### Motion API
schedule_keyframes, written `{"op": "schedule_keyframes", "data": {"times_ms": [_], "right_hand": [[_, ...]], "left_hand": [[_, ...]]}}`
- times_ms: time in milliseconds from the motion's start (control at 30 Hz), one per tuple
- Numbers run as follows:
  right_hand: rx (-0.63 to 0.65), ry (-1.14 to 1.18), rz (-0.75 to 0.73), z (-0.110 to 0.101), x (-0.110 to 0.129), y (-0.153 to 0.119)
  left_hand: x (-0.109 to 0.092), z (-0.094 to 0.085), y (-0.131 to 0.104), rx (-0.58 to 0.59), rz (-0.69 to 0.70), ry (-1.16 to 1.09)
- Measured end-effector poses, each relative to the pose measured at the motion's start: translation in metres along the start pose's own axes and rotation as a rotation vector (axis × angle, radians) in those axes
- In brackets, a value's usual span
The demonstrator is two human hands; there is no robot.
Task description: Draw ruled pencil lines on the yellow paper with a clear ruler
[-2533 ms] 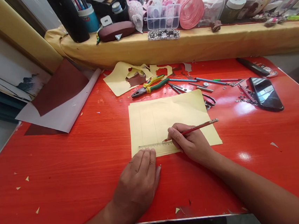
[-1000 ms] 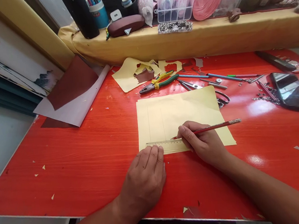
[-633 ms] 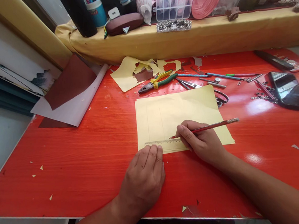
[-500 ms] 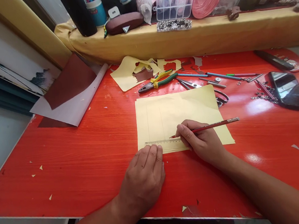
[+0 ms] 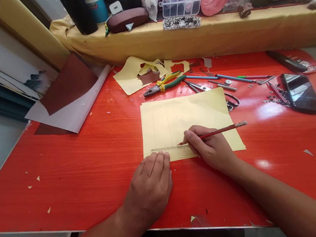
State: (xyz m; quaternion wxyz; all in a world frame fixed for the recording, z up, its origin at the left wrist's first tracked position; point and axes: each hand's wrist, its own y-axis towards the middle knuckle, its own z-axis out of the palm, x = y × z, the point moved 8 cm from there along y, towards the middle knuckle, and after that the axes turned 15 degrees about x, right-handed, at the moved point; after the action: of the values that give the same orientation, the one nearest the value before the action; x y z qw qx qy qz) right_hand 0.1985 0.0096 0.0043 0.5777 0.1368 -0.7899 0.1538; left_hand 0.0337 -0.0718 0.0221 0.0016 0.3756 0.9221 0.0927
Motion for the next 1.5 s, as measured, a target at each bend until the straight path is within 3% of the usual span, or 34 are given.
{"op": "schedule_keyframes", "data": {"times_ms": [1500], "right_hand": [[-0.003,-0.057,0.006,-0.0003,0.0019,0.0017]], "left_hand": [[-0.0007,0.0035,-0.0009,0.031,0.008,-0.005]]}}
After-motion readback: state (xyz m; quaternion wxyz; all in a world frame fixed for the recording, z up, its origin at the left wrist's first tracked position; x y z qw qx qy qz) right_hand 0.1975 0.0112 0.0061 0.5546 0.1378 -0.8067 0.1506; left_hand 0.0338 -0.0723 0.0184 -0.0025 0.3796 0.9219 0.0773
